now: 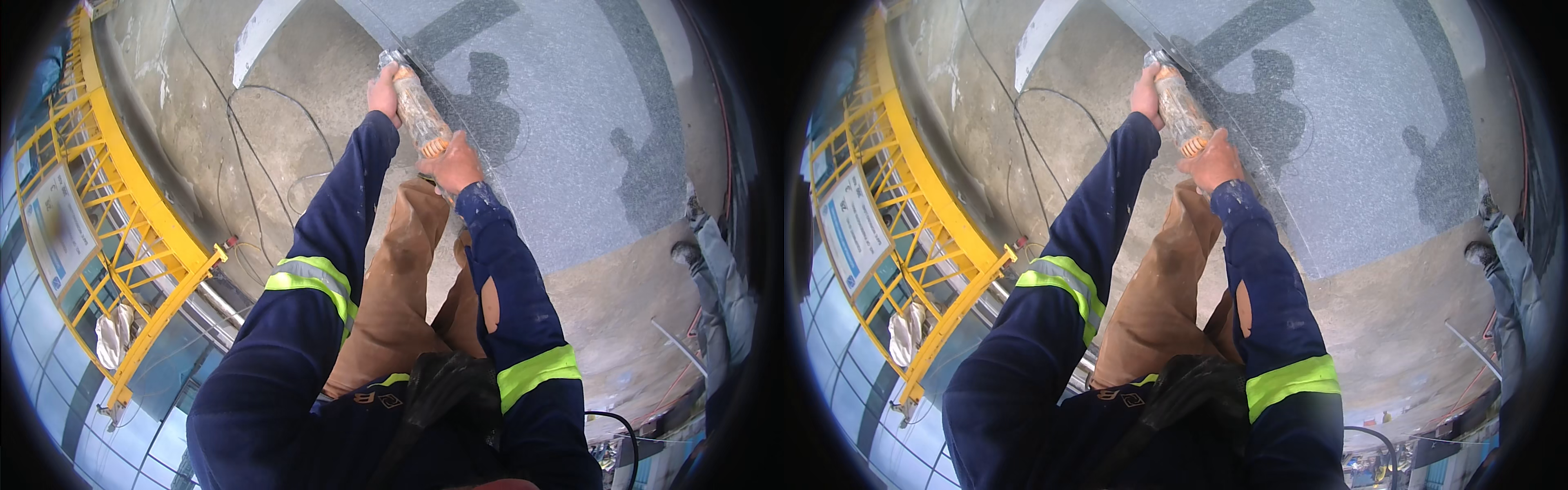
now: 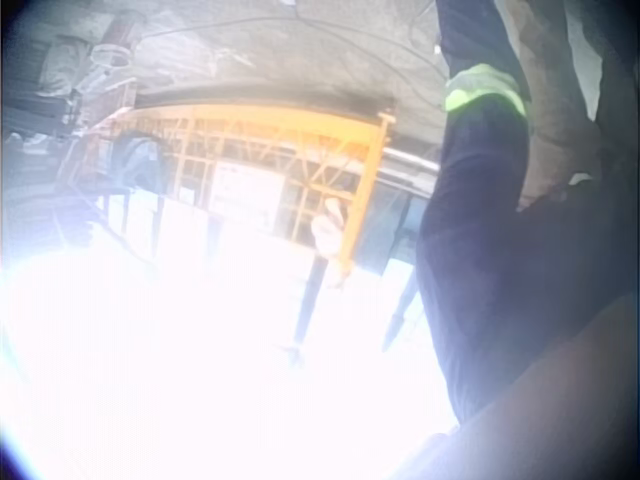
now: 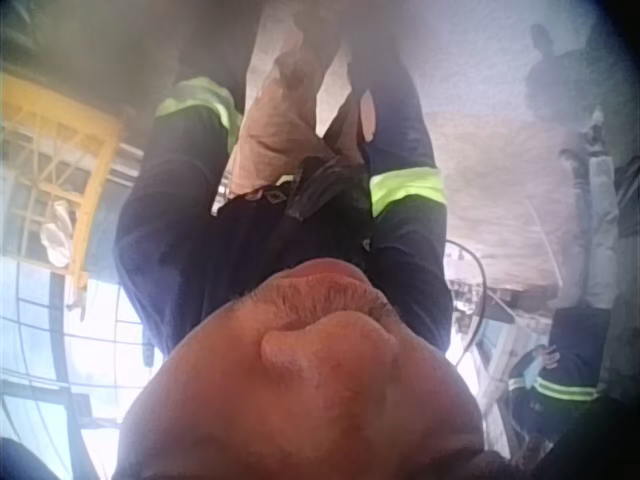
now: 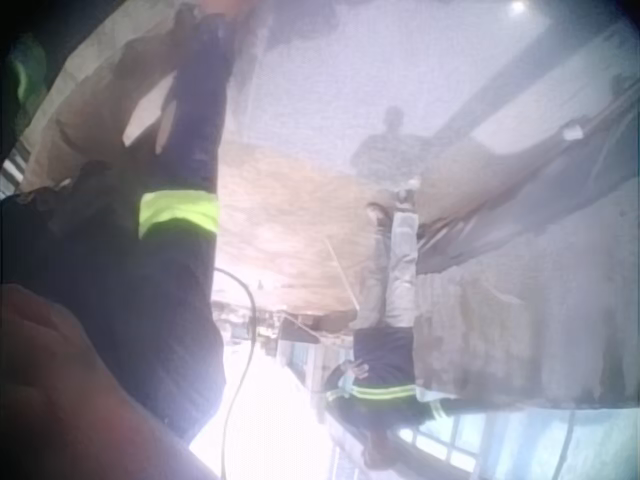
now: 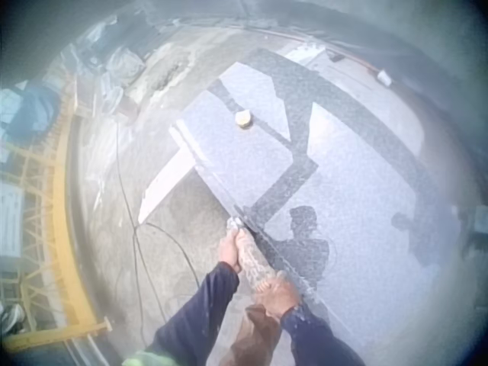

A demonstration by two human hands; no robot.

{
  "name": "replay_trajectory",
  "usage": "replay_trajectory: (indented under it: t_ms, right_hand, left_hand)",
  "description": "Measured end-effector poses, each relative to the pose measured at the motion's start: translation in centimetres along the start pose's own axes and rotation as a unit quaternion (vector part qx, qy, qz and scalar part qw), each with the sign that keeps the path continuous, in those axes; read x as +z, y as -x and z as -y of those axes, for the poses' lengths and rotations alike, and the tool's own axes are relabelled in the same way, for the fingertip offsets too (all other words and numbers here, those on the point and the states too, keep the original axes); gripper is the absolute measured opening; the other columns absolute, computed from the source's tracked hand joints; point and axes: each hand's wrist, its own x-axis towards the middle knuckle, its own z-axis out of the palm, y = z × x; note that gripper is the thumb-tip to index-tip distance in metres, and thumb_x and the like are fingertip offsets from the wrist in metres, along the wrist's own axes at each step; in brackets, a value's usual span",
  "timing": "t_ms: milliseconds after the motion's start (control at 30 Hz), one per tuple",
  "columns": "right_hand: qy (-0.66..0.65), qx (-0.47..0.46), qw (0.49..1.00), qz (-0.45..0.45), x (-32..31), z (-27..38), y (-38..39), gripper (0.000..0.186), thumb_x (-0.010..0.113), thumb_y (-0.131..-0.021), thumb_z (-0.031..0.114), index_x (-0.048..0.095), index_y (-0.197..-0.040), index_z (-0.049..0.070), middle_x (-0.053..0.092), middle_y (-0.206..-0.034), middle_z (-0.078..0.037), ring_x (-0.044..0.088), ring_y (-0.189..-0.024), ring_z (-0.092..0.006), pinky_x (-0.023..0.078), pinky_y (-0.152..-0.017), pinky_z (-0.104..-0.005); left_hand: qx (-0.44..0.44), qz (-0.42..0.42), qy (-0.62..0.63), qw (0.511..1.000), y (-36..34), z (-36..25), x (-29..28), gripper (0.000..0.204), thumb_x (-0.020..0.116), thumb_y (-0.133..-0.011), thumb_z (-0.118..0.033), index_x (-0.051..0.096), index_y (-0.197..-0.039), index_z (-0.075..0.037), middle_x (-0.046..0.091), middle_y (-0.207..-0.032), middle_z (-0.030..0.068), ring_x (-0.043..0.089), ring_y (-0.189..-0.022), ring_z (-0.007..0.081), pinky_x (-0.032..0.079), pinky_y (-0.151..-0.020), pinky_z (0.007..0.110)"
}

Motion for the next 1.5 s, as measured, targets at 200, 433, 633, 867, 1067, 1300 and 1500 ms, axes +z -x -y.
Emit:
replay_trajectory:
  t_ms: [200, 433, 633, 867, 1067, 1300, 1500]
  right_hand:
    - [0.005, -0.006, 1.0, -0.012, 0.0, 0.5, -0.1, 0.073, 0.088, -0.073, 0.027, 0.048, -0.12, -0.01, 0.07, -0.106, -0.031, 0.074, -0.088, -0.0371, 0.059, -0.072, -0.0423]
    - [0.038, -0.042, 0.998, -0.041, 0.3, 2.3, -1.2, 0.076, 0.087, -0.072, 0.027, 0.046, -0.124, -0.012, 0.071, -0.104, -0.031, 0.077, -0.088, -0.0379, 0.062, -0.076, -0.0443]
    - [0.012, -0.003, 1.0, 0.018, -0.2, 4.2, -3.1, 0.086, 0.087, -0.074, 0.026, 0.041, -0.136, -0.012, 0.067, -0.123, -0.034, 0.067, -0.119, -0.0438, 0.054, -0.102, -0.0446]
    - [-0.001, 0.03, 0.999, 0.035, -0.4, 6.5, -4.3, 0.086, 0.088, -0.077, 0.029, 0.041, -0.138, -0.01, 0.067, -0.124, -0.031, 0.069, -0.118, -0.0403, 0.056, -0.103, -0.0427]
    - [0.014, -0.011, 1.0, 0.005, -0.5, 4.8, -3.1, 0.08, 0.089, -0.076, 0.029, 0.044, -0.129, -0.01, 0.068, -0.118, -0.031, 0.071, -0.107, -0.0381, 0.058, -0.089, -0.0425]
    - [0.016, -0.02, 0.999, -0.03, 0.6, 1.6, -1.4, 0.072, 0.089, -0.075, 0.025, 0.046, -0.12, -0.012, 0.071, -0.103, -0.029, 0.076, -0.074, -0.0312, 0.062, -0.058, -0.0387]
    - [0.009, -0.021, 0.999, -0.029, 0.5, 0.4, -0.4, 0.071, 0.09, -0.076, 0.024, 0.046, -0.119, -0.011, 0.07, -0.102, -0.029, 0.076, -0.074, -0.0304, 0.062, -0.053, -0.0383]
  left_hand:
    - [-0.022, 0.02, -0.006, 1.0, -0.8, -0.5, -0.4, 0.043, 0.059, -0.1, -0.039, 0.063, -0.113, 0.001, 0.071, -0.095, 0.0159, 0.072, -0.081, 0.0292, 0.059, -0.076, 0.047]
    - [-0.005, 0.022, 0.003, 1.0, -2.0, -2.1, -0.3, 0.042, 0.059, -0.1, -0.039, 0.062, -0.114, 0.0, 0.071, -0.095, 0.0154, 0.072, -0.081, 0.0293, 0.059, -0.077, 0.046]
    - [0.005, 0.028, 0.006, 1.0, -4.4, -3.4, -0.7, 0.042, 0.059, -0.1, -0.038, 0.062, -0.115, 0.001, 0.071, -0.096, 0.0168, 0.072, -0.082, 0.0308, 0.06, -0.077, 0.047]
    - [0.011, 0.015, 0.048, 0.999, -6.8, -4.2, -0.8, 0.042, 0.065, -0.095, -0.033, 0.064, -0.108, 0.008, 0.071, -0.088, 0.0192, 0.073, -0.071, 0.0325, 0.061, -0.068, 0.048]
    - [0.003, 0.013, 0.009, 1.0, -4.8, -3.5, -0.5, 0.041, 0.059, -0.1, -0.037, 0.063, -0.113, 0.002, 0.071, -0.097, 0.0174, 0.072, -0.082, 0.031, 0.06, -0.077, 0.048]
    - [-0.012, 0.018, -0.004, 1.0, -1.9, -1.5, -0.3, 0.043, 0.057, -0.101, -0.039, 0.063, -0.114, 0.001, 0.071, -0.094, 0.0154, 0.072, -0.08, 0.0286, 0.06, -0.076, 0.046]
    - [-0.008, 0.025, 0.005, 1.0, -0.7, -0.4, -0.2, 0.042, 0.057, -0.101, -0.039, 0.063, -0.113, 0.001, 0.071, -0.093, 0.0149, 0.071, -0.078, 0.0283, 0.059, -0.074, 0.045]
